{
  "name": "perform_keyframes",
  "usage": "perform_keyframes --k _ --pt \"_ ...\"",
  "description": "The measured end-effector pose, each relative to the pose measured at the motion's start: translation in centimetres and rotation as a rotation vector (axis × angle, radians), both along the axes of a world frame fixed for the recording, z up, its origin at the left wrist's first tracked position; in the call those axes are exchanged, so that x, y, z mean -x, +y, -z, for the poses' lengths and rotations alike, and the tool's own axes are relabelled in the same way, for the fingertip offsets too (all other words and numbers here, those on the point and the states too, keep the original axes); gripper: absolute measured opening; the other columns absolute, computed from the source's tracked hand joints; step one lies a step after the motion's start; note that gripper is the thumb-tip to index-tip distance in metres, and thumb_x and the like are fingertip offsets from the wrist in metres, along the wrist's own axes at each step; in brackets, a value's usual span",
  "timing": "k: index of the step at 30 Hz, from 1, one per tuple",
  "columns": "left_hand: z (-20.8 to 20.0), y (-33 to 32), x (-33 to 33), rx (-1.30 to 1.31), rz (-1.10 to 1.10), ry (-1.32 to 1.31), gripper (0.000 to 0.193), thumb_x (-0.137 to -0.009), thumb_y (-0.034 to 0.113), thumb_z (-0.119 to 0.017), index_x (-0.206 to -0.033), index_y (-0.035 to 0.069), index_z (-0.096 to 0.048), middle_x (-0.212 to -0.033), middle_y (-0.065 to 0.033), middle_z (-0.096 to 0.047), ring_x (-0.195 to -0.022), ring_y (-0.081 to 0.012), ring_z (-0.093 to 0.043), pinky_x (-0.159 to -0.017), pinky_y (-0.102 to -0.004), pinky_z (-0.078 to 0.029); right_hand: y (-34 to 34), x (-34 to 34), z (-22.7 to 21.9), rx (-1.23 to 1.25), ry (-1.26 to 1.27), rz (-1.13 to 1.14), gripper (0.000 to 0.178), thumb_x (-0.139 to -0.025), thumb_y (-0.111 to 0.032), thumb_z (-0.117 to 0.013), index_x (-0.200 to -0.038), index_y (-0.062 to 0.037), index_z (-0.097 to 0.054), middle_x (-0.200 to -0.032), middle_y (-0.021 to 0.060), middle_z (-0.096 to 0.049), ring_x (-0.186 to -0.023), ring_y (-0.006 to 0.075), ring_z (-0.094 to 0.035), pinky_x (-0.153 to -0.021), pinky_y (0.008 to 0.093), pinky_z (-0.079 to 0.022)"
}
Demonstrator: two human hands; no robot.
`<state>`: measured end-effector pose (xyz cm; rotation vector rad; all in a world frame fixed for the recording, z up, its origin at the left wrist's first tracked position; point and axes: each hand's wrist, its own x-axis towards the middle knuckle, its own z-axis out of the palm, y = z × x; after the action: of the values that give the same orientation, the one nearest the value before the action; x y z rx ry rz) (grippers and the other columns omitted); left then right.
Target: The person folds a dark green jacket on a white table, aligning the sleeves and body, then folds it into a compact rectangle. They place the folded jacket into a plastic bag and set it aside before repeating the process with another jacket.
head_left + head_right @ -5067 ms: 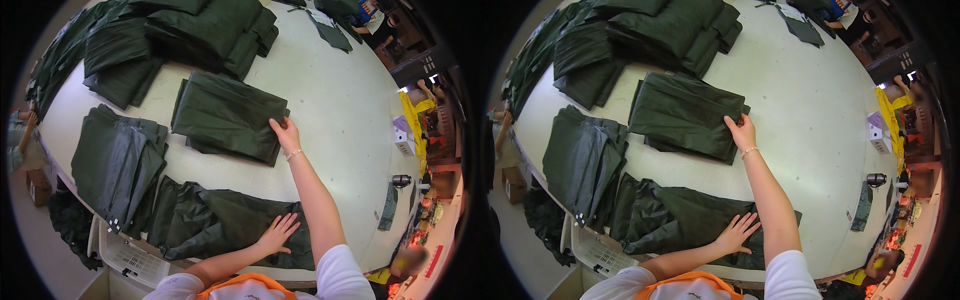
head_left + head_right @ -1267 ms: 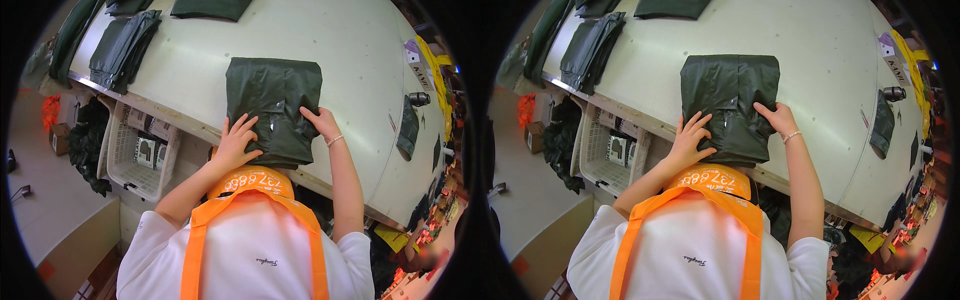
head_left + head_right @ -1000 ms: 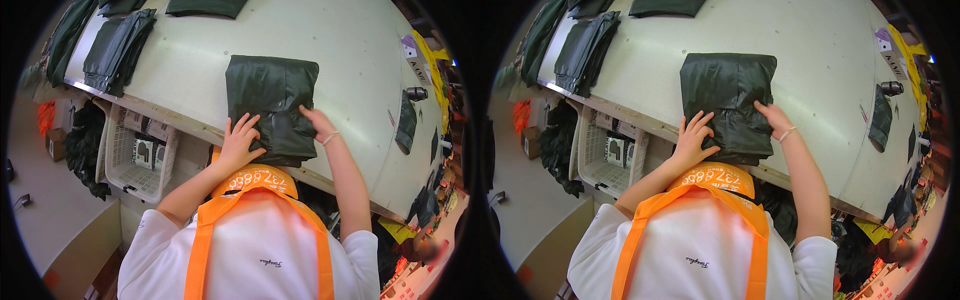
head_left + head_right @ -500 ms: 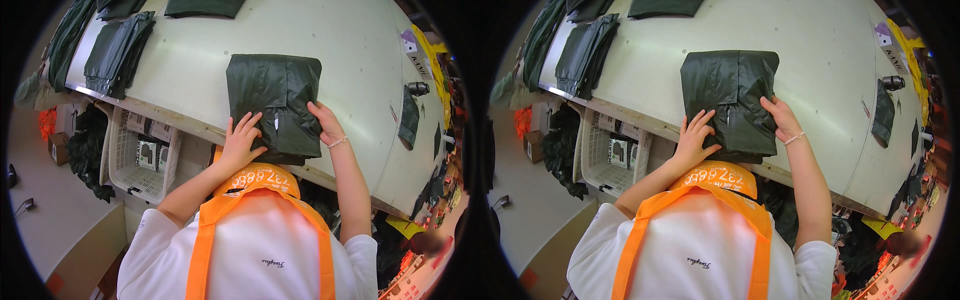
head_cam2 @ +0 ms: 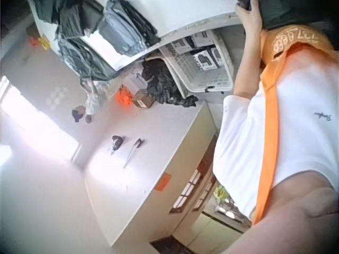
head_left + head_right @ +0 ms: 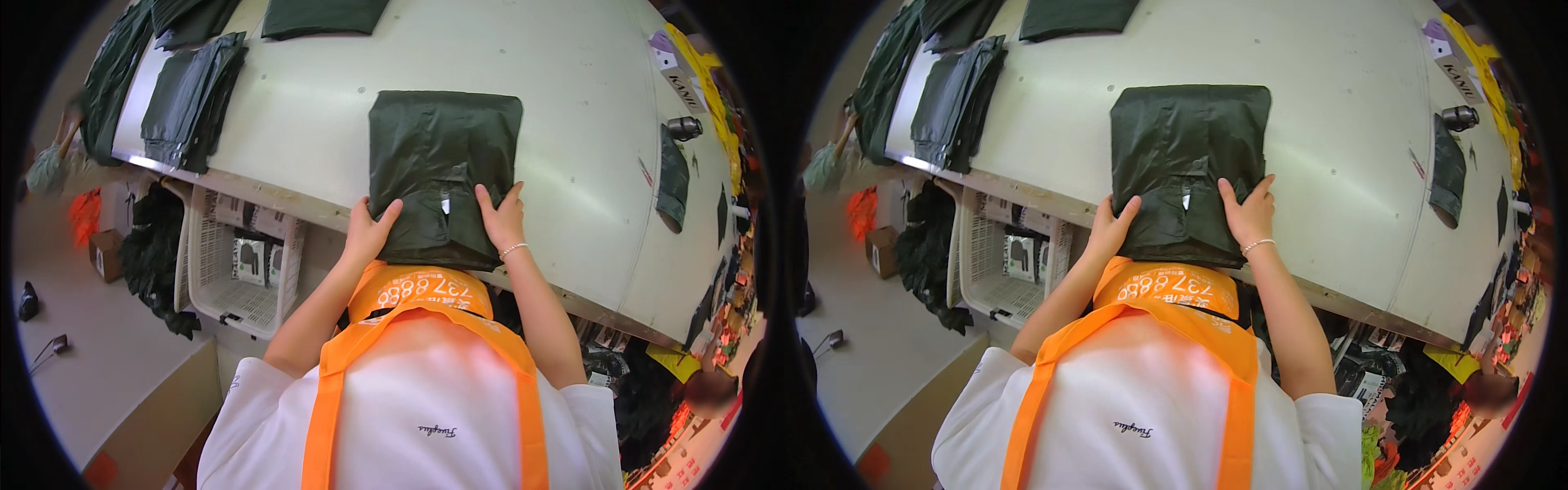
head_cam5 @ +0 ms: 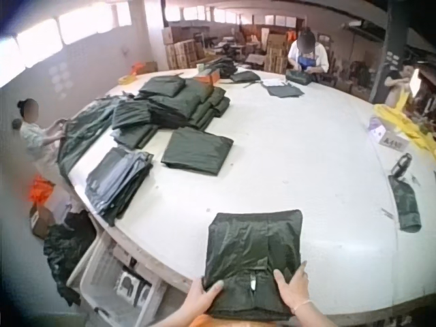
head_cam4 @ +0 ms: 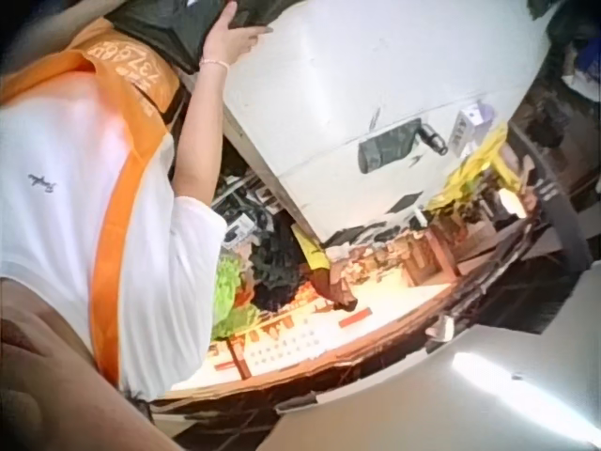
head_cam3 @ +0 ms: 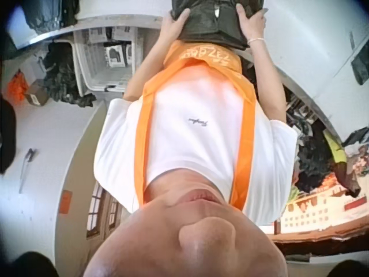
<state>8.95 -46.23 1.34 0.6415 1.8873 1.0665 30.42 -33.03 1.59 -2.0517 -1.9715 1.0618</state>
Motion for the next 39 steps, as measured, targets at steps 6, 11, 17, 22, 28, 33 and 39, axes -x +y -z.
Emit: perform_keyframes --k 6,11,17,22,28,33,39 --pt "0.0 -1.1 0.3 0.153 0.121 -0.044 0.065 -0.080 0.048 -0.068 -0.108 -0.009 -0.060 -0.099 -0.0206 -0.067 -0.095 -0.0262 -0.064 -0.086 -0.0355 -0.048 -1.5 -1.6 0.1 0.023 0.281 0.004 0.093 -0.080 -0.052 -0.065 -0.136 0.0117 -0.028 -0.132 0.0342 -0.043 -0.123 0.0413 -0.045 -0.102 0.0400 -0.037" --pt "1.0 -3.5 0.9 0.049 0.148 -0.166 0.085 -0.079 0.049 -0.069 -0.127 -0.013 -0.037 -0.124 -0.0275 -0.051 -0.118 -0.0290 -0.050 -0.101 -0.0350 -0.038 -2.8 -1.1 1.3 -0.123 0.465 -0.036 0.091 -0.085 -0.048 -0.061 -0.140 0.0113 -0.021 -0.144 0.0308 -0.028 -0.136 0.0378 -0.028 -0.111 0.0382 -0.023" --pt "1.5 -3.4 2.0 0.103 0.099 0.025 0.092 -0.065 0.042 -0.083 -0.120 -0.010 -0.032 -0.114 -0.0280 -0.056 -0.108 -0.0344 -0.056 -0.092 -0.0378 -0.046 -3.1 2.4 -1.1 -0.133 0.412 -0.158 0.114 -0.071 -0.015 -0.078 -0.147 -0.0018 0.007 -0.146 0.0338 -0.013 -0.137 0.0403 -0.023 -0.109 0.0409 -0.025" --pt "-1.7 3.8 3.9 0.176 0.225 0.536 0.068 -0.071 0.027 -0.077 -0.115 -0.005 -0.037 -0.098 -0.0276 -0.060 -0.092 -0.0432 -0.060 -0.076 -0.0462 -0.050 -0.1 9.1 -1.8 -0.246 0.185 -0.171 0.107 -0.073 -0.003 -0.072 -0.150 -0.0229 0.000 -0.141 0.0414 -0.012 -0.126 0.0518 -0.033 -0.098 0.0449 -0.039" --pt "1.2 9.9 9.6 0.179 0.652 1.025 0.040 -0.085 0.022 -0.053 -0.118 0.001 -0.047 -0.104 -0.0185 -0.058 -0.099 -0.0305 -0.056 -0.079 -0.0390 -0.050 2.0 23.6 -8.4 -0.220 -0.222 -0.436 0.087 -0.075 -0.065 -0.059 -0.147 -0.0274 -0.026 -0.143 0.0435 0.000 -0.111 0.0540 -0.048 -0.093 0.0450 -0.044" --pt "1.8 10.2 11.6 -0.241 0.721 0.725 0.038 -0.085 0.028 -0.054 -0.118 0.010 -0.056 -0.119 -0.0176 -0.059 -0.109 -0.0337 -0.056 -0.090 -0.0424 -0.045 5.4 32.0 -6.4 -0.113 -0.868 -0.576 0.090 -0.077 -0.062 -0.058 -0.149 -0.0217 -0.023 -0.148 0.0355 -0.004 -0.107 0.0450 -0.051 -0.092 0.0481 -0.041" --pt "-2.6 7.9 25.5 -0.002 0.630 0.504 0.023 -0.080 0.030 -0.065 -0.096 0.013 -0.068 -0.099 -0.0114 -0.067 -0.095 -0.0309 -0.062 -0.083 -0.0393 -0.050 4.1 34.4 -1.8 -0.342 -1.145 -0.724 0.095 -0.073 -0.052 -0.065 -0.149 -0.0126 -0.023 -0.145 0.0357 -0.017 -0.098 0.0444 -0.051 -0.088 0.0470 -0.041"
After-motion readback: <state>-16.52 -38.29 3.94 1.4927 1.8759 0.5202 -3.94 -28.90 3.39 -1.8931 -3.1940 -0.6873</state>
